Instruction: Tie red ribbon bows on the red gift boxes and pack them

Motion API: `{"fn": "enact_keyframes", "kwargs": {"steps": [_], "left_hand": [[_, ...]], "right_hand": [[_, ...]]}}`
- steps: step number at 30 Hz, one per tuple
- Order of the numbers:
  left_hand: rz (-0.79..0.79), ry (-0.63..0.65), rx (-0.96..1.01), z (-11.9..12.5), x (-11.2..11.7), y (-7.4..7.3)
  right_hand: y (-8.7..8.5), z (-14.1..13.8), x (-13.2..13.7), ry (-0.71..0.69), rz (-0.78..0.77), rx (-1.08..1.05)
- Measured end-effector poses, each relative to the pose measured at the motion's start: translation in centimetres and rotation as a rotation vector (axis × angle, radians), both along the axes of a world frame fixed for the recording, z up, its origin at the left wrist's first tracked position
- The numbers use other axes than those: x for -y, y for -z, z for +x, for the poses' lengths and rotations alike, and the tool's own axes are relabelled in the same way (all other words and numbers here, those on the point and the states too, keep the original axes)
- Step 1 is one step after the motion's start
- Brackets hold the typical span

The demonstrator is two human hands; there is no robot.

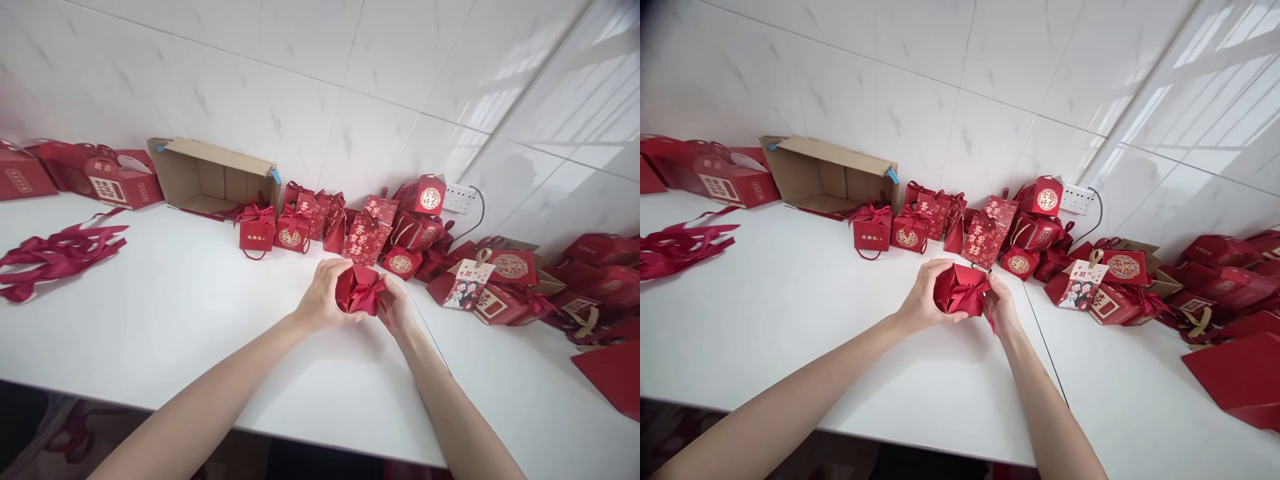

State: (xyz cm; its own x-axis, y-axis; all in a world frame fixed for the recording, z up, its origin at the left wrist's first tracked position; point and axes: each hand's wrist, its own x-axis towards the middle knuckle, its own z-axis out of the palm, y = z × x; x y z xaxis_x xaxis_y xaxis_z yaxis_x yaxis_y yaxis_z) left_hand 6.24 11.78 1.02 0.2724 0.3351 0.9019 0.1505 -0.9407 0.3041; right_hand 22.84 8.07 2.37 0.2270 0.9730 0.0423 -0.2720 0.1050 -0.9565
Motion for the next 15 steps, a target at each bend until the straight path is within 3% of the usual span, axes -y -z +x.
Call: {"fn": "enact_keyframes", "kwargs": {"steps": [2, 4, 6, 8, 11, 15], "left_hand": [[-0.190, -0.009, 0.039, 0.0, -0.4, 0.1], [-0.418, -0.038, 0.073, -0.1, -0.9, 0.3], [-0.633, -0.059, 0.105, -0.3, -1.4, 0.6], [-0.753, -0.047, 0.129, -0.3, -1.8, 0.8], [-0.729, -0.014, 0.114, -0.4, -2.2, 1.0], [-0.599, -0.003, 0.020, -0.7, -2.2, 1.2]], "right_hand": [[0.2, -0.1, -0.3, 0.089, 0.005, 0.060], [0.4, -0.3, -0.4, 0.292, 0.029, 0.189], [0.2, -0.8, 0.2, 0.517, 0.118, 0.377], [-0.2, -1.5, 1.2, 0.606, 0.263, 0.568], [-1.0, -3.0, 3.0, 0.365, 0.341, 0.835], [-0.9, -4.6, 3.4, -0.007, 0.018, 0.964]]}}
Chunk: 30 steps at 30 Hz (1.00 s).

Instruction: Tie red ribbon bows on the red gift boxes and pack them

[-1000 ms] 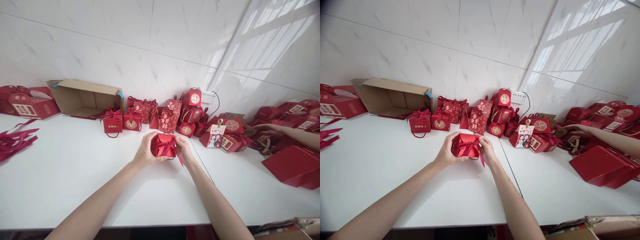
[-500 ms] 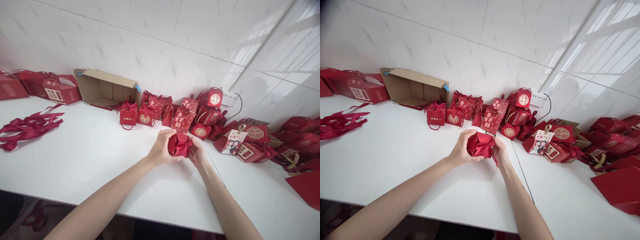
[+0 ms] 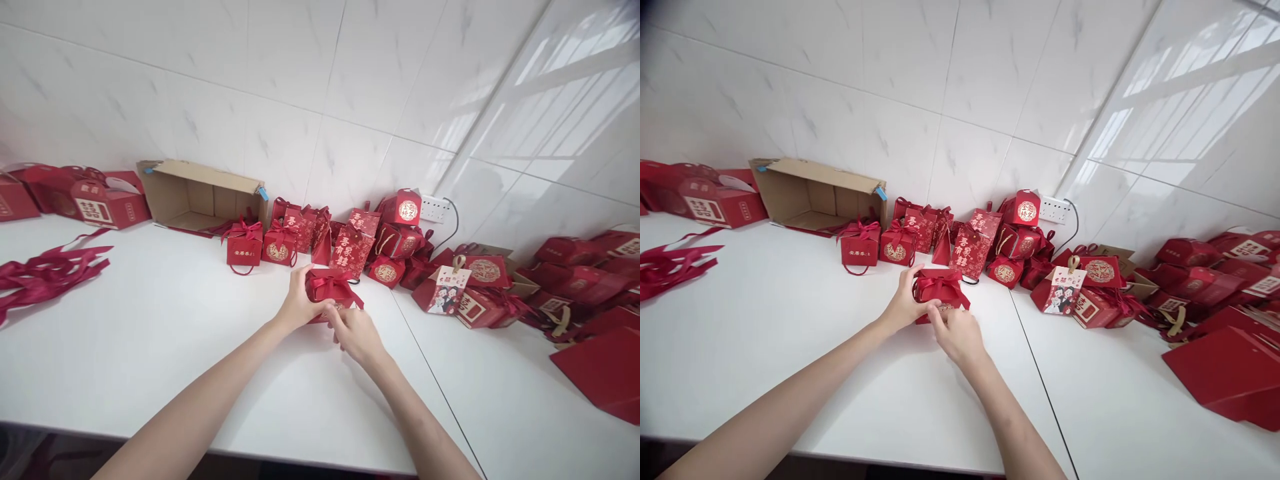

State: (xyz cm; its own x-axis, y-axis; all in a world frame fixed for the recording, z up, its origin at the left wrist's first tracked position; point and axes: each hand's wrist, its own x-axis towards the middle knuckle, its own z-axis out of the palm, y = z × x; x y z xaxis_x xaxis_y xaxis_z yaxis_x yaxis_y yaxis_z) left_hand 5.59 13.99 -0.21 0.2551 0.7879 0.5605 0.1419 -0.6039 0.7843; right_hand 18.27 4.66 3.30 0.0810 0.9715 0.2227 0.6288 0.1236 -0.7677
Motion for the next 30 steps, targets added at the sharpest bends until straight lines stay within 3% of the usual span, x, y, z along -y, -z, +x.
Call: {"fn": "enact_keyframes", "kwargs": {"steps": [3, 6, 13, 18, 24, 30], "left_hand": [[0.099, 0.034, -0.073, -0.3, 0.1, 0.0], [0.174, 0.039, -0.114, -0.6, 0.1, -0.1], [0.335, 0.099, -0.262, -1.1, -0.1, -0.3], [0.408, 0.176, -0.221, -1.5, -0.5, 0.0], [0.186, 0.229, -0.075, -1.6, -0.2, -0.7], [-0.027, 0.052, 0.027, -0.6, 0.3, -1.4]], "right_hand": [[0.6, -0.6, -0.9, -0.021, -0.238, -0.204], [1.0, -1.0, -1.5, -0.018, -0.299, -0.422], [0.9, -1.0, -1.3, 0.079, -0.183, -0.338], [1.5, -1.0, -1.5, 0.008, -0.096, -0.395], [1.9, -1.3, -1.5, -0.039, -0.006, -0.357], [2.0, -0.9, -1.7, -0.070, -0.024, -0.268]]}}
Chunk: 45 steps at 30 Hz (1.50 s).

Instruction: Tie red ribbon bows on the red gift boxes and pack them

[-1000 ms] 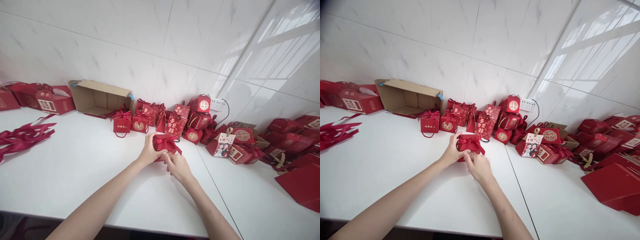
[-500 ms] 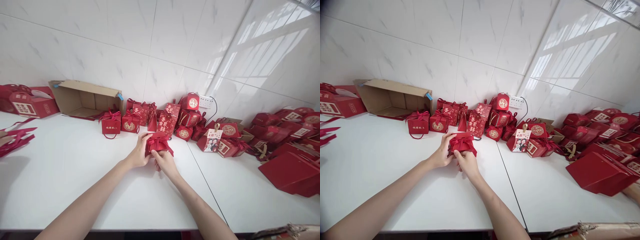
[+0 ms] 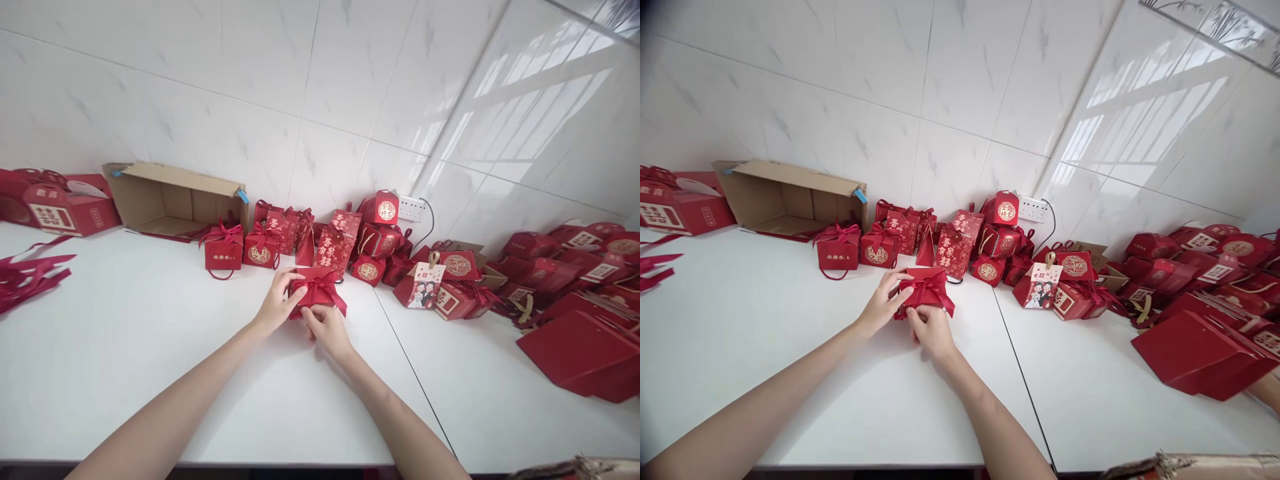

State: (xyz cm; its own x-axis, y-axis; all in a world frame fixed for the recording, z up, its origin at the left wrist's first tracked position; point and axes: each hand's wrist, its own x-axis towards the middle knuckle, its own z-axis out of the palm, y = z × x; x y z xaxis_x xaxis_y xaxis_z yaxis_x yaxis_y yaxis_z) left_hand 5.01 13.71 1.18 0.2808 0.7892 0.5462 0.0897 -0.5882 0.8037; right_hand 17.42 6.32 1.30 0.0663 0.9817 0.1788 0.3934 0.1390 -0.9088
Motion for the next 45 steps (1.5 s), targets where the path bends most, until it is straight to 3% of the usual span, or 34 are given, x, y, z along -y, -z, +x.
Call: {"fn": "enact_keyframes", "kwargs": {"steps": [3, 5, 8, 10, 13, 17, 22, 27, 33, 35, 38, 41, 45], "left_hand": [[-0.031, -0.022, 0.033, 0.3, 0.1, -0.3], [-0.037, -0.017, 0.042, 0.3, 0.1, -0.4], [-0.014, 0.000, 0.030, 0.2, 0.3, -0.5], [0.007, 0.002, 0.022, 0.2, 0.4, -0.5], [0.024, 0.016, -0.004, 0.1, 0.4, -0.4], [0.038, 0.043, 0.018, 0.0, 0.4, -0.6], [-0.016, 0.087, 0.062, 0.1, 0.6, -0.8], [-0.272, 0.121, 0.259, 0.1, 0.6, -1.1], [-0.489, 0.067, 0.476, 0.4, 0.0, -1.0], [-0.544, 0.025, 0.553, 0.4, -0.2, -1.1], [-0.554, -0.038, 0.588, 0.2, -0.5, -1.2], [-0.549, -0.055, 0.556, 0.0, -0.7, -1.2], [-0.530, -0.055, 0.490, 0.0, -0.5, -1.2]], "right_hand": [[0.1, 0.2, 0.2, -0.052, 0.031, 0.130], [0.3, 0.2, 0.5, -0.112, 0.142, 0.291], [0.2, 0.1, 1.2, -0.181, 0.580, 0.579], [-0.2, 0.1, 1.7, -0.165, 0.900, 0.626], [-1.3, 0.9, 2.1, -0.028, 1.101, 0.555], [-2.2, 3.6, 1.1, 0.092, 0.886, 0.596], [-1.4, 6.0, -0.4, -0.042, 0.573, 0.596], [-1.2, 5.6, -0.3, -0.055, 0.589, 0.522], [-1.2, 5.5, -0.4, 0.002, 0.593, 0.442], [-1.3, 5.6, -0.6, 0.086, 0.517, 0.211], [-1.6, 5.6, -0.9, 0.140, 0.291, -0.425], [-1.9, 5.4, -0.8, -0.005, -0.001, -0.994], [-2.1, 4.9, -0.5, -0.184, -0.157, -1.270]]}}
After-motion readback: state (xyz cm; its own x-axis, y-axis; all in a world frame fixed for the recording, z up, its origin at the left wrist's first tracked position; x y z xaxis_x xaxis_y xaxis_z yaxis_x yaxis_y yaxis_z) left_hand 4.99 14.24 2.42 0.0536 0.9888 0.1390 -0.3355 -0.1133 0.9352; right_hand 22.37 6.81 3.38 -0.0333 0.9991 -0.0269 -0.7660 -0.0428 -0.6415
